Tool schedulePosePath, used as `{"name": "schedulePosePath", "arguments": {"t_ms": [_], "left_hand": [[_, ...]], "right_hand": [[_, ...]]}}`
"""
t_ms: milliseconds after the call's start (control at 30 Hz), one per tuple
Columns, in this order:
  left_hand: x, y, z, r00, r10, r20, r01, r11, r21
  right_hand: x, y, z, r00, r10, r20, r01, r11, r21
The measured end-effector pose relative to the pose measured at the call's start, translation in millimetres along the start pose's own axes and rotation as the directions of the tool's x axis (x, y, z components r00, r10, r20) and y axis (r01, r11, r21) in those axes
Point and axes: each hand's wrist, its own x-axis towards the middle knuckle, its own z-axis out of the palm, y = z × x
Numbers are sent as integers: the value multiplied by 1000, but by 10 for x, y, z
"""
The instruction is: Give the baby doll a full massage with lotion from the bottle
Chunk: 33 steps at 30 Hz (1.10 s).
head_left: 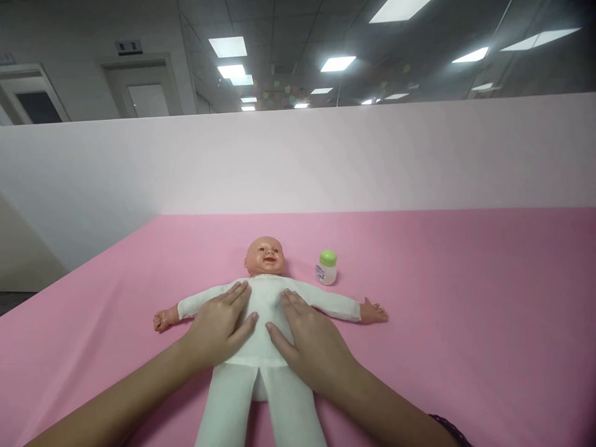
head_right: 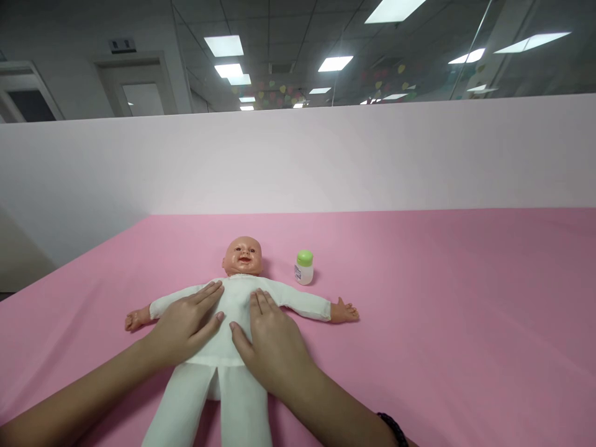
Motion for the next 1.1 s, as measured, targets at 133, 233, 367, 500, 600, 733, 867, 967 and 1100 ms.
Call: {"name": "schedulePosePath", "arguments": {"t_ms": [133, 233, 367, 500, 600, 733, 867, 967, 1100], "left_hand": [[3, -40, 1, 995, 38, -89, -32, 997, 68], [3, -75, 15, 984, 79, -161, -63, 993, 102], [11, -128, 52, 944, 161, -288, -112, 977, 180], [22, -164, 91, 881, 246, -404, -166, 961, 222], [22, -162, 101, 854, 280, -439, -195, 954, 228], [7, -148, 100, 837, 306, -455, -222, 948, 228], [-3, -141, 111, 884, 207, -419, -186, 978, 92], [-2, -133, 111, 934, 88, -347, -113, 992, -55], [-14, -116, 87, 969, -5, -248, -44, 980, -192]], "right_hand": [[3, 3, -4, 992, -29, -126, 22, 998, -51], [-5, 7, -5, 983, -27, -183, 12, 996, -83], [2, 26, 1, 964, -42, -262, 20, 996, -89], [22, 57, 10, 939, -79, -334, 70, 997, -37], [26, 73, 21, 928, -99, -358, 100, 995, -14], [26, 82, 32, 922, -105, -372, 118, 993, 11], [35, 83, 26, 935, -82, -345, 112, 991, 68], [42, 83, 30, 946, -73, -317, 104, 991, 81], [39, 77, 58, 958, -71, -276, 98, 992, 85]]}}
